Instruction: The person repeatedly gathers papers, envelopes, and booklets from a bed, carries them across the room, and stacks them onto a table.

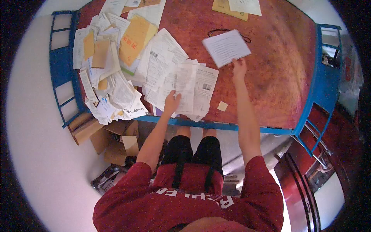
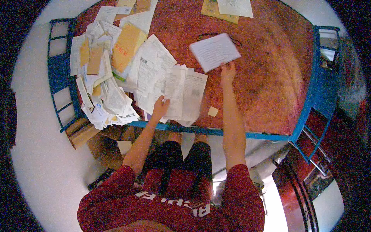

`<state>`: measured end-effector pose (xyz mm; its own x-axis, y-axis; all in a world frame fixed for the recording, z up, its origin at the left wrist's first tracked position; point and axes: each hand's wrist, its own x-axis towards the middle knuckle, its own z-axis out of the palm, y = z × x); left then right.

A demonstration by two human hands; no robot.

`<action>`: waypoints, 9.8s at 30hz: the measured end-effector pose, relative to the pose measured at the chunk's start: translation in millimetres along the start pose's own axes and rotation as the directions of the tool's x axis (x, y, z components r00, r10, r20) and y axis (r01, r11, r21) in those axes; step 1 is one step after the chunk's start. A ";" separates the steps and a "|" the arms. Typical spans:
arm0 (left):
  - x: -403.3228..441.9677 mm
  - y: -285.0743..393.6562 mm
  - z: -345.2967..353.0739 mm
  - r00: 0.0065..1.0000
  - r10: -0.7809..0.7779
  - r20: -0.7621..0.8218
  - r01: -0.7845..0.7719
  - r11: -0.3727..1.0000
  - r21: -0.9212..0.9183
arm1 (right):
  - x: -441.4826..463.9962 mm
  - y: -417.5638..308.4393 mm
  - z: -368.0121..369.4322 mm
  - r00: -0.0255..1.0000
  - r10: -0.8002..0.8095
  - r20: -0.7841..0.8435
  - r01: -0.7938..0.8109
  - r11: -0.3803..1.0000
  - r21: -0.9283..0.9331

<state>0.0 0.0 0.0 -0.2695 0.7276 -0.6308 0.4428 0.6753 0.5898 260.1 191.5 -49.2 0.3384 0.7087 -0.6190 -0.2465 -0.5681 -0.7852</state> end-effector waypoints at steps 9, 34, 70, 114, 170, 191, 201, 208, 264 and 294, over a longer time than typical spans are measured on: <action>26.8 -70.7 17.2 0.966 -0.215 0.141 0.257 0.779 -0.572 | -106.4 112.1 -23.1 0.882 -0.087 0.463 0.334 0.809 -0.484; -83.9 -112.8 -54.6 0.930 -0.293 -0.221 0.055 0.707 -0.705 | -171.3 91.7 -27.3 0.889 -0.132 0.439 0.431 0.570 -0.700; -55.9 -78.3 -28.2 0.981 -0.071 -0.181 -0.010 0.912 -0.410 | -111.6 80.0 -105.6 0.919 -0.326 0.220 0.388 0.652 -0.651; -33.6 -26.2 -2.1 0.989 0.126 0.074 -0.108 0.971 -0.213 | -186.1 113.0 -64.0 0.925 -0.202 0.322 0.348 0.788 -0.507; -78.4 -14.8 -88.3 0.997 0.067 0.037 -0.033 0.809 -0.587 | -314.5 19.8 -169.8 0.965 0.146 -0.219 -0.086 0.961 0.262; -310.9 140.0 118.7 0.416 0.551 0.724 -0.582 0.773 -0.253 | -558.7 98.1 -337.6 0.752 -0.198 -0.628 0.326 0.941 0.094; -429.9 128.7 248.4 0.312 0.473 0.824 -0.360 0.862 -0.358 | -684.8 203.6 -447.6 0.168 0.159 -0.973 0.674 0.701 0.231; -491.5 130.9 320.3 0.053 0.162 0.985 -0.177 0.973 -0.150 | -720.5 228.8 -460.0 0.005 0.261 -0.965 0.704 0.685 0.189; -1083.6 -12.6 963.4 -0.643 -0.303 0.703 -0.764 0.311 -0.565 | -695.0 344.9 -1020.4 -0.202 0.698 -0.687 0.679 0.606 0.416; -1017.0 -85.7 815.0 -0.318 -0.933 -0.169 -0.406 0.295 -0.865 | -654.7 230.1 -794.4 -0.308 0.942 0.134 0.942 0.322 -0.099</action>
<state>933.1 -896.0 180.1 -0.4717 -0.8412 -0.2644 -0.4995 0.0078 0.8663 703.3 -735.5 189.4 -0.4583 -0.6969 -0.5516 0.3296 0.4431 -0.8337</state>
